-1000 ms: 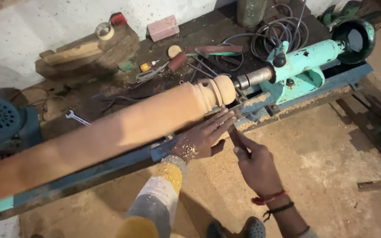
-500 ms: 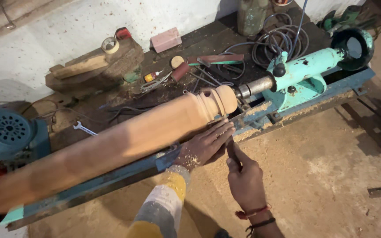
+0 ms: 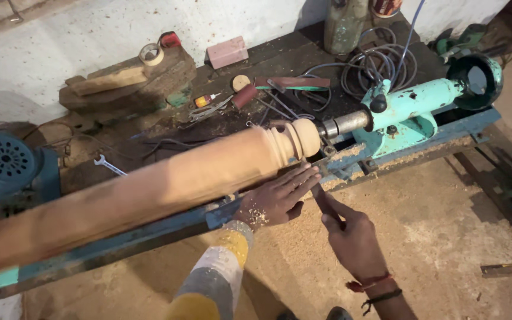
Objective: The person shapes a piece of wood on a lathe using a metal tool, then uses a knife to work on a separate small component.
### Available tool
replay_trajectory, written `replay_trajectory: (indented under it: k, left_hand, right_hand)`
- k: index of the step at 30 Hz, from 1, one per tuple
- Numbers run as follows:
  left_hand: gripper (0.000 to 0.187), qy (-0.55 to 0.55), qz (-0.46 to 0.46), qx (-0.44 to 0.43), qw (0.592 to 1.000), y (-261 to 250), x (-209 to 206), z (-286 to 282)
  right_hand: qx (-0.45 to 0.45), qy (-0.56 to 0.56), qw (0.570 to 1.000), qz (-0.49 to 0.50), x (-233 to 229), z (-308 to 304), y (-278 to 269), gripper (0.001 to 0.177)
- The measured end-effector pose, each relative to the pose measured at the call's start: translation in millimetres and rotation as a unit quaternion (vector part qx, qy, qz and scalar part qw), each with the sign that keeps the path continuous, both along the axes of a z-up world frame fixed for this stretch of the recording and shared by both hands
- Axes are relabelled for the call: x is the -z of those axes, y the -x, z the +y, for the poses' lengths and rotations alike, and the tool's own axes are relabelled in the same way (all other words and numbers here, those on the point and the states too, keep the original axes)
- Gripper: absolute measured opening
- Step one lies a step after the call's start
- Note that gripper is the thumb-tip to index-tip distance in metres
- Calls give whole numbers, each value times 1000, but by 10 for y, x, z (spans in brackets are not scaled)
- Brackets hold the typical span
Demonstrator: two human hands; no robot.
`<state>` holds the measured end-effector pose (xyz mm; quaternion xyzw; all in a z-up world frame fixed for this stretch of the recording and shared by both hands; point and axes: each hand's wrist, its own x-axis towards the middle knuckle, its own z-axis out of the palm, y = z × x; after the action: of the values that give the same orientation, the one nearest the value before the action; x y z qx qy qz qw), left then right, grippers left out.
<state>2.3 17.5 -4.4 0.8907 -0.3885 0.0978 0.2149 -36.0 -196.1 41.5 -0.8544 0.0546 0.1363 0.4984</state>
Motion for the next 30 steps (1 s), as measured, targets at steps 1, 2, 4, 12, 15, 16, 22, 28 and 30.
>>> replay_trajectory:
  k: [1, 2, 4, 12, 15, 16, 22, 28, 30]
  left_hand:
    - [83, 9, 16, 6, 1000, 0, 8, -1]
    - [83, 7, 17, 0, 1000, 8, 14, -1]
    - [83, 5, 17, -12, 1000, 25, 24, -14]
    - [99, -26, 27, -15, 999, -31, 82, -47]
    - [99, -36, 41, -17, 998, -23, 95, -45]
    - [100, -39, 47, -16, 998, -31, 98, -49]
    - [95, -68, -28, 5, 997, 24, 107, -32]
    - [97, -79, -25, 5, 997, 44, 66, -21]
    - [97, -69, 0, 9, 998, 42, 43, -28]
  right_hand:
    - [-4, 11, 1000, 16, -2, -23, -21, 45]
    - [-8, 22, 999, 32, 2, -48, -37, 46]
    - [-18, 28, 999, 33, 20, -92, -56, 46]
    - [-54, 54, 997, 9, 20, -244, -209, 45]
    - [-60, 63, 996, 14, -35, -258, -234, 44]
    - [-64, 61, 996, 17, -30, -254, -230, 43]
    - [-65, -59, 996, -11, 169, -332, -61, 59]
    - [53, -244, 937, 245, 262, -340, 90, 64]
    - [81, -283, 916, 273, 174, -307, 99, 59]
